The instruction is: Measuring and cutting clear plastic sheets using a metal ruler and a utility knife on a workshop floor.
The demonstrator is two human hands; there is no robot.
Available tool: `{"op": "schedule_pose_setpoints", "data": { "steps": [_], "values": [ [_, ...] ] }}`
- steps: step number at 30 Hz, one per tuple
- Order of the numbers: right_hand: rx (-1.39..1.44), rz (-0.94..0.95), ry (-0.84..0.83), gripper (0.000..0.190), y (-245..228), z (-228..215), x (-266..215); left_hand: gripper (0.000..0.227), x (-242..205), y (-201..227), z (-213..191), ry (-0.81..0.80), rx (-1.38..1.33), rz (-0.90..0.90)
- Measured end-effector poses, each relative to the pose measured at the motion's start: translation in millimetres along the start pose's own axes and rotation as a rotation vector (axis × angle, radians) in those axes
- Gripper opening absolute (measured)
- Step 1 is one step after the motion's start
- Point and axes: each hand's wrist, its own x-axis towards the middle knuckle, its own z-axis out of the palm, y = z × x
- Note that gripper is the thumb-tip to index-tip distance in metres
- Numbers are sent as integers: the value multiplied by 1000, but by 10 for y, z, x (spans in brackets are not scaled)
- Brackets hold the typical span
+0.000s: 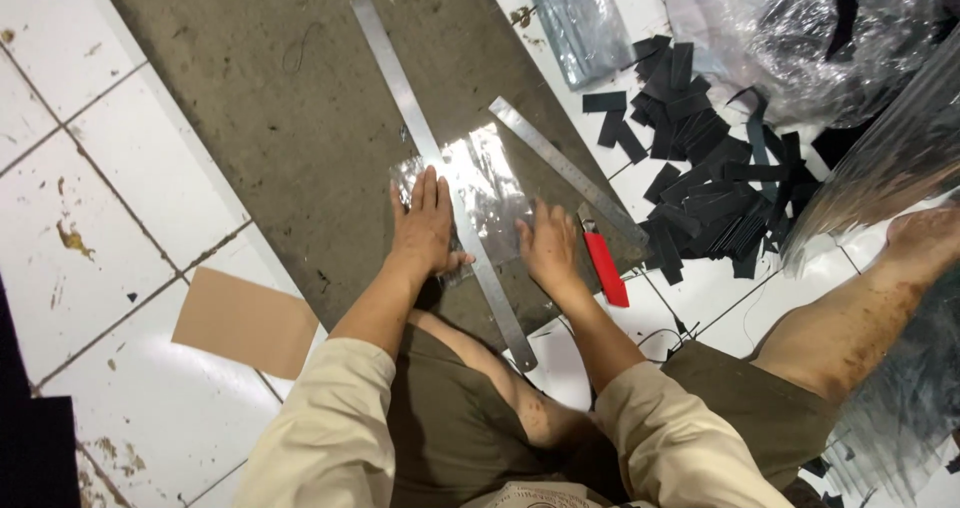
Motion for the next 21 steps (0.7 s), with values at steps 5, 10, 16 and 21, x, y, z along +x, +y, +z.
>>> {"op": "schedule_pose_setpoints", "data": {
  "steps": [5, 10, 16, 21],
  "values": [
    [558, 82, -82, 16, -7, -499, 244, 135, -18, 11, -46, 12, 13, 3],
    [934, 53, 41, 8, 76, -1408, 908, 134, -6, 2, -26, 11, 43, -5],
    [1036, 246, 108, 14, 663, -1808, 2212, 149, 197, -156, 336, 151, 131, 59],
    [697, 125, 166, 22, 969, -1499, 2867, 148, 147, -130, 243, 128, 120, 45]
  ]
}}
